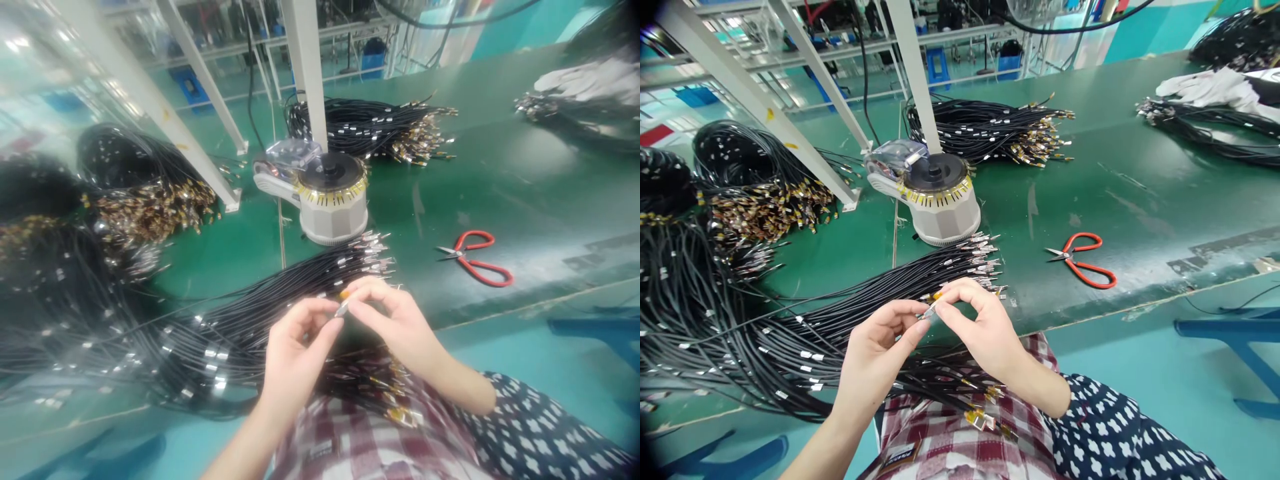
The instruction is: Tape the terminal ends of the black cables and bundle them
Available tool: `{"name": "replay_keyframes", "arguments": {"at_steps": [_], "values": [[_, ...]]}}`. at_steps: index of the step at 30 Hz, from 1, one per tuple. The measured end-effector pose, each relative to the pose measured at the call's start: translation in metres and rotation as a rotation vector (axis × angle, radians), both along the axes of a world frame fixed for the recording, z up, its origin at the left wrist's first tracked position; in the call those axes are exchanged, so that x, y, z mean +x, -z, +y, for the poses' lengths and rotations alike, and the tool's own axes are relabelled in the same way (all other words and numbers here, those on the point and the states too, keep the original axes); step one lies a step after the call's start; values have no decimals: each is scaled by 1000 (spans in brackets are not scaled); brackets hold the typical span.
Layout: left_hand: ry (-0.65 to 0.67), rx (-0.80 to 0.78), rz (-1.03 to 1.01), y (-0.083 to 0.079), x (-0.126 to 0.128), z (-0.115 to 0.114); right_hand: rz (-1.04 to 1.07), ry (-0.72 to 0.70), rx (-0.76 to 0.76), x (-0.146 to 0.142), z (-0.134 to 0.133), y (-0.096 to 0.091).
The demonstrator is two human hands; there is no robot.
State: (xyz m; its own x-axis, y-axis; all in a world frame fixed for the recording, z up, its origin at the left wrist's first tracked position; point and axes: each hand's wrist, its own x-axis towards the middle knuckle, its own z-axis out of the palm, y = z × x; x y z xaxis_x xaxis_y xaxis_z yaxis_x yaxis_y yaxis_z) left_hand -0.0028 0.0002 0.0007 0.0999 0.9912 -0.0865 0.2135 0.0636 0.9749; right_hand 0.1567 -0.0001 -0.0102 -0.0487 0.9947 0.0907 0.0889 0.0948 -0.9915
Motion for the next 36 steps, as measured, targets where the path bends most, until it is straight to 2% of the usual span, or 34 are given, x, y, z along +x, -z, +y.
{"name": "replay_keyframes", "arguments": {"at_steps": [2, 4, 5, 7, 9, 10, 12, 14, 18, 21, 29, 33, 35, 36], "values": [[17, -6, 12, 1, -1, 1, -60, -17, 52, 7, 0, -1], [19, -17, 1, 1, -3, 1, -187, 17, 163, 28, 3, -1], [10, -21, -3, 2, -5, 0, -278, 64, 233, 45, 6, 0], [12, -25, 27, 5, -9, 0, -537, 282, 370, 92, 13, 5], [29, -33, 80, 9, -12, 2, -826, 443, 340, 147, 18, 11], [25, -34, 94, 10, -13, 3, -1004, 438, 308, 172, 20, 14], [28, -35, 102, 12, -13, 5, -1129, 407, 262, 213, 21, 19], [37, -52, 110, 11, -12, 5, -1221, 297, 227, 236, 22, 23], [31, -75, 108, 8, -10, 3, -1350, 92, 194, 243, 27, 23], [38, -79, 92, 8, -11, 1, -1409, 34, 182, 239, 30, 19], [52, -77, 89, 8, -10, 2, -1485, 61, 143, 220, 21, 11], [48, -80, 83, 7, -9, 1, -1461, 132, 129, 209, 14, 11], [30, -74, 75, 7, -9, 1, -1367, 173, 133, 202, 10, 11], [29, -69, 66, 7, -8, 0, -1250, 188, 135, 198, 9, 11]]}}
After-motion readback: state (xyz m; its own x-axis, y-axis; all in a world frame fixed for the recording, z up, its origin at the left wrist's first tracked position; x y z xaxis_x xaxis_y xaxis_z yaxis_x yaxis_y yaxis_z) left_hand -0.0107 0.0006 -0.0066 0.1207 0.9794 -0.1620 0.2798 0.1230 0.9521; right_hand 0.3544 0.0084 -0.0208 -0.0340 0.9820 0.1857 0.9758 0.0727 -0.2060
